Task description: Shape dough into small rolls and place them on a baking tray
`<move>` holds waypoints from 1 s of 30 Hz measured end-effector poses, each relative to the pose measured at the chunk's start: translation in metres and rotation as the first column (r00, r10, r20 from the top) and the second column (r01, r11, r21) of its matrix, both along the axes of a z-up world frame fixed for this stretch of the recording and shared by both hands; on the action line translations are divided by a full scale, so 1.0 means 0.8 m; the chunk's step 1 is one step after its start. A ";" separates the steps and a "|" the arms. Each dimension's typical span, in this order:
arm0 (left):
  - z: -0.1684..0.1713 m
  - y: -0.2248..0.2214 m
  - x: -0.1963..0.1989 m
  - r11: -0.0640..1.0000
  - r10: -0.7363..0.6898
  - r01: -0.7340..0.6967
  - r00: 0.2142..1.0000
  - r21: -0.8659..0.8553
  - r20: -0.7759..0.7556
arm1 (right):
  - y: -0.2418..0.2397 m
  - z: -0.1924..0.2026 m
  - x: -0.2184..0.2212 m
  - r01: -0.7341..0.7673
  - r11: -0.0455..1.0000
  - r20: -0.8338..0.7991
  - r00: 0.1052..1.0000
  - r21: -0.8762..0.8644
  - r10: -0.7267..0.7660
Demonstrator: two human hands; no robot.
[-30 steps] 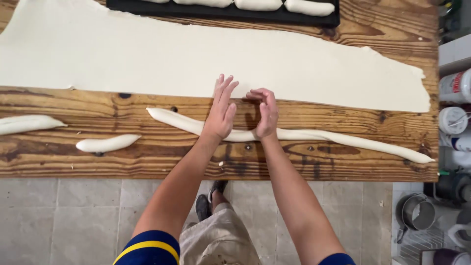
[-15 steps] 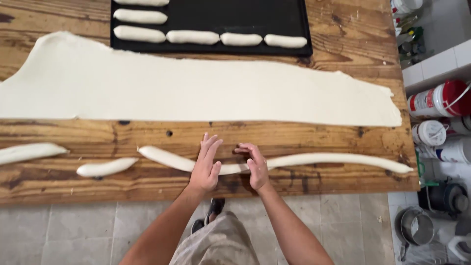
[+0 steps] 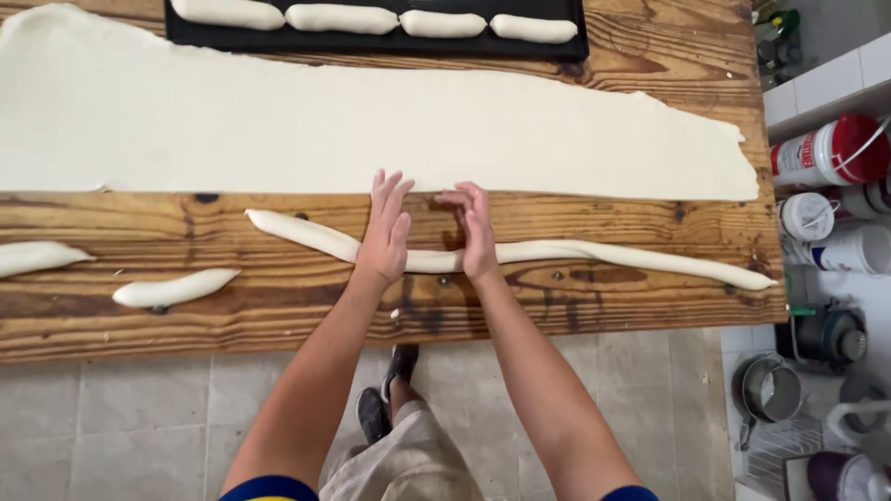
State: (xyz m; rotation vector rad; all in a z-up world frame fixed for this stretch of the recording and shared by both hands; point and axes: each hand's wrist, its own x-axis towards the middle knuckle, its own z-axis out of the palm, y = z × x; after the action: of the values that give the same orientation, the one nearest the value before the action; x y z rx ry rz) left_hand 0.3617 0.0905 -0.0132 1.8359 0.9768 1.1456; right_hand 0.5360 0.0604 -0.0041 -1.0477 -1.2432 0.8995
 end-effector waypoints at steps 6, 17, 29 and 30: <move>0.006 -0.091 -0.036 0.993 -0.040 0.035 0.998 -0.113 -0.049 | -0.098 0.004 -0.005 -0.009 0.983 -0.021 1.000 -0.186 0.005; 0.010 0.017 -0.004 0.999 0.042 -0.041 0.999 0.035 -0.029 | 0.004 -0.009 0.003 -0.026 0.999 0.060 0.998 0.023 0.024; 0.017 -0.074 -0.032 0.980 -0.040 0.024 0.996 -0.198 -0.076 | -0.091 0.015 -0.004 -0.034 0.994 -0.001 0.999 -0.102 0.034; 0.019 -0.087 -0.036 0.980 -0.039 0.023 0.996 -0.196 -0.078 | -0.101 0.012 -0.001 -0.036 0.994 -0.003 0.999 -0.099 0.036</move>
State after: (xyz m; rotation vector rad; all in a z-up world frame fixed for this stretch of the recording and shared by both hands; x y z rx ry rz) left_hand 0.3328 0.0210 0.0021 1.7445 1.0641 0.9283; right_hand 0.5353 -0.0208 0.0056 -1.1057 -1.2302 0.9976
